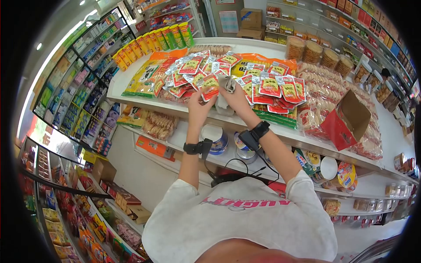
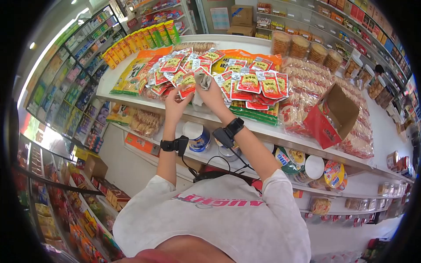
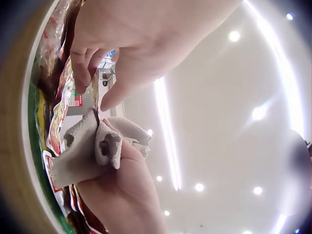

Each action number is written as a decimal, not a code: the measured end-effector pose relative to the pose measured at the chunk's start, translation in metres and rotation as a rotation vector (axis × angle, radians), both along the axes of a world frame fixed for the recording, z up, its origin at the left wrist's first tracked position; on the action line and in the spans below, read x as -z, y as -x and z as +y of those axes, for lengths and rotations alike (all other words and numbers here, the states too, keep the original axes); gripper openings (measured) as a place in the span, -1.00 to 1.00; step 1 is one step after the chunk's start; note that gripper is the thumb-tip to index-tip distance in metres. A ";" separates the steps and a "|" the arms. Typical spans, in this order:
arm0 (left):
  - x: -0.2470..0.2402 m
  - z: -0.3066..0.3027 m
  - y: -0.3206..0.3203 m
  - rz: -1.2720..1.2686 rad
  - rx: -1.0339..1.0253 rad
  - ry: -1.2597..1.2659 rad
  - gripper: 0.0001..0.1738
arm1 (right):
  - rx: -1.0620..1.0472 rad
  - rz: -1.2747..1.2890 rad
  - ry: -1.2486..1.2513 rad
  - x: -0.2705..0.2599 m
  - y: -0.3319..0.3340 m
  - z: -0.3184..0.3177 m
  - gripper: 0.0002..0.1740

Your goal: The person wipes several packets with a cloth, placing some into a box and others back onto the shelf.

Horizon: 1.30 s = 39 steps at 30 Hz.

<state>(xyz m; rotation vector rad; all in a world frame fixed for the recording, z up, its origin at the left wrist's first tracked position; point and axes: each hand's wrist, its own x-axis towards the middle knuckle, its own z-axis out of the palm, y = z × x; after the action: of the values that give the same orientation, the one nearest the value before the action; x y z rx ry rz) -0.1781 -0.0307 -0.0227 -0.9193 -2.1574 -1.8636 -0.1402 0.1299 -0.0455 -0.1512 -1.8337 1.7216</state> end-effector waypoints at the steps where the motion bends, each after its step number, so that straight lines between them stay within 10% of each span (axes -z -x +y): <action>1: 0.002 -0.002 0.002 0.081 -0.073 0.127 -0.38 | -0.012 -0.005 0.033 0.000 0.000 0.000 -0.48; 20: 0.005 0.010 0.037 0.661 -0.533 0.587 -0.49 | 0.099 -0.050 0.307 -0.059 -0.211 0.012 -0.54; 29: 0.017 0.056 0.016 0.690 0.068 0.588 -0.37 | 0.263 -0.087 0.345 -0.069 -0.254 0.016 -0.54; 39: 0.025 0.039 0.052 0.738 -0.278 0.844 -0.33 | 0.293 -0.116 0.309 -0.057 -0.273 0.017 -0.56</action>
<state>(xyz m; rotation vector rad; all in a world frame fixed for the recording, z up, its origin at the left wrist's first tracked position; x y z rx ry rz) -0.2304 0.0087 -0.0478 -1.0975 -2.3269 -0.3143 0.1324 0.1473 0.0118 -0.6253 -1.5218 1.8001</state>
